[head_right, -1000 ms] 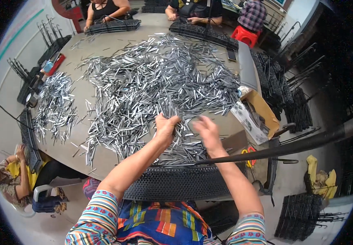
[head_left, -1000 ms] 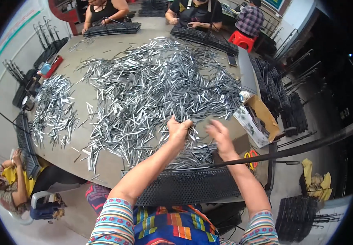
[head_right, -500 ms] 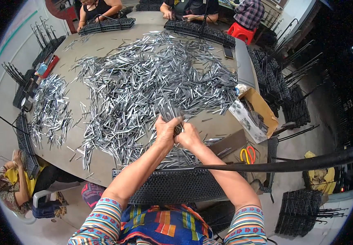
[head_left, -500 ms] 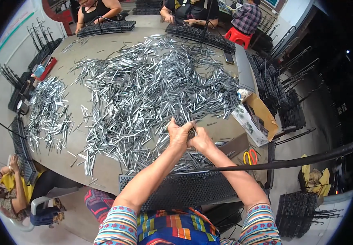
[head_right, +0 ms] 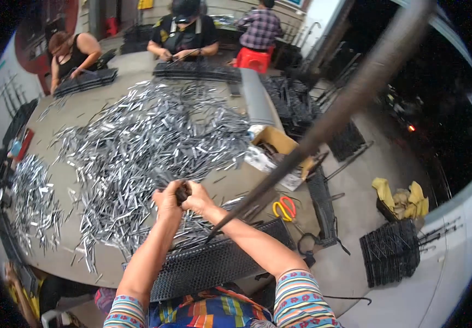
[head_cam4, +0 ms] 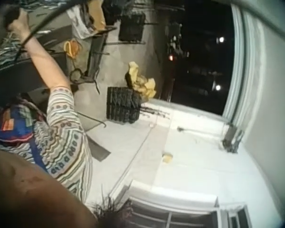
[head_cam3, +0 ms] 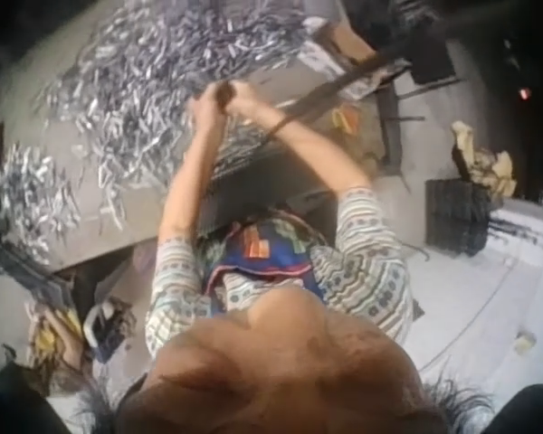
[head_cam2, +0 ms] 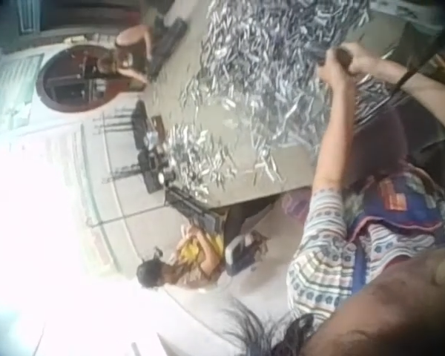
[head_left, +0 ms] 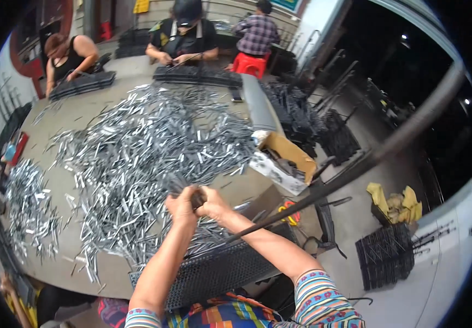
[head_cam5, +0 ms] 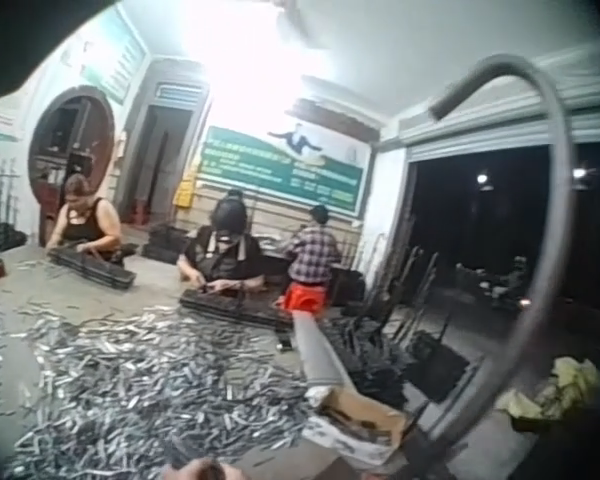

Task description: Sorting metal clips from a pile and inserting them into a mesh grid.

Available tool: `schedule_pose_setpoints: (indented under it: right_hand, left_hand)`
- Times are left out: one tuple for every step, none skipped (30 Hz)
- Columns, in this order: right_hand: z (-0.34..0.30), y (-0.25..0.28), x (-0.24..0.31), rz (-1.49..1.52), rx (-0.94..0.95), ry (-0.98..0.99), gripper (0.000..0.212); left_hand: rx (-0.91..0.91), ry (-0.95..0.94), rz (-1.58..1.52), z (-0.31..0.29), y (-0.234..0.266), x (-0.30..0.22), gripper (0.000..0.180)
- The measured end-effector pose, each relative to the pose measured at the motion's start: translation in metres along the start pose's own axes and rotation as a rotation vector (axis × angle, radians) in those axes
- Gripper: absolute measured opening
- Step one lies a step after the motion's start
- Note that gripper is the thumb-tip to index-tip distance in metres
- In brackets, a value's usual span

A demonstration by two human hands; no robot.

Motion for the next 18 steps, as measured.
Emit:
schedule_pose_setpoints:
  right_hand:
    - [-0.008, -0.003, 0.008, 0.227, 0.078, -0.042, 0.063]
    - [-0.016, -0.002, 0.01, 0.246, 0.117, -0.177, 0.063]
    - [-0.024, -0.006, 0.013, 0.271, 0.168, -0.309, 0.064]
    - [-0.027, 0.001, 0.002, 0.381, 0.161, -0.416, 0.059]
    - [-0.023, 0.011, -0.009, 0.454, 0.048, -0.456, 0.061]
    - [-0.018, 0.01, -0.012, 0.557, -0.015, -0.474, 0.061]
    - [-0.014, 0.014, -0.016, 0.661, -0.085, -0.49, 0.061]
    - [-0.003, 0.009, -0.016, 0.832, -0.046, -0.43, 0.057]
    - [-0.001, -0.004, 0.004, 0.897, -0.03, -0.33, 0.053]
    - [0.007, -0.006, 0.011, 0.99, -0.065, -0.218, 0.047]
    - [0.013, -0.004, 0.018, 1.078, -0.1, -0.102, 0.043]
    - [0.011, -0.006, 0.019, 1.081, -0.099, -0.103, 0.043]
    - [0.008, -0.006, 0.019, 1.026, -0.139, -0.114, 0.041]
    - [0.006, -0.005, 0.02, 0.971, -0.179, -0.124, 0.039]
    - [0.003, -0.004, 0.021, 0.914, -0.219, -0.134, 0.038]
    - [0.0, -0.003, 0.024, 0.858, -0.258, -0.143, 0.036]
    - [-0.002, -0.001, 0.026, 0.8, -0.297, -0.152, 0.035]
    - [-0.004, 0.0, 0.029, 0.743, -0.332, -0.159, 0.033]
  left_hand:
    - [-0.03, 0.025, -0.077, 0.004, 0.001, 0.0, 0.025]
    - [-0.051, -0.007, -0.102, 0.01, 0.003, -0.006, 0.026]
    - [-0.078, -0.048, -0.124, 0.015, 0.007, -0.015, 0.027]
    - [-0.008, -0.059, -0.176, 0.012, -0.004, -0.02, 0.029]
    - [0.06, -0.07, -0.23, 0.007, -0.015, -0.024, 0.031]
    - [0.071, -0.082, -0.238, 0.003, -0.019, -0.029, 0.035]
    - [0.078, -0.112, -0.196, -0.003, -0.027, -0.029, 0.032]
    - [0.099, -0.136, -0.183, -0.012, -0.037, -0.026, 0.029]
    - [0.098, -0.175, -0.163, -0.02, -0.04, -0.03, 0.026]
    - [0.145, -0.178, -0.135, -0.028, -0.048, -0.022, 0.029]
    - [0.157, -0.215, -0.098, -0.034, -0.052, -0.018, 0.031]
    - [0.198, -0.162, -0.093, -0.033, -0.051, -0.015, 0.031]
    - [0.24, -0.11, -0.088, -0.031, -0.051, -0.01, 0.032]
    - [0.24, -0.11, -0.086, -0.031, -0.049, -0.008, 0.032]
    - [0.225, -0.08, -0.128, -0.031, -0.047, -0.005, 0.033]
    - [0.21, -0.051, -0.171, -0.03, -0.046, -0.002, 0.033]
    - [0.21, -0.052, -0.17, -0.027, -0.046, 0.0, 0.033]
    - [0.168, 0.013, -0.217, -0.022, -0.041, 0.006, 0.031]
Point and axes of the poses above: each hand's wrist, its own z-axis towards the middle knuckle, its own y-axis out of the back of the hand, x = y × z, the point moved 7 cm from there along z, towards the middle knuckle, and after that the axes turned 7 degrees about -y, right-handed, at the moved point
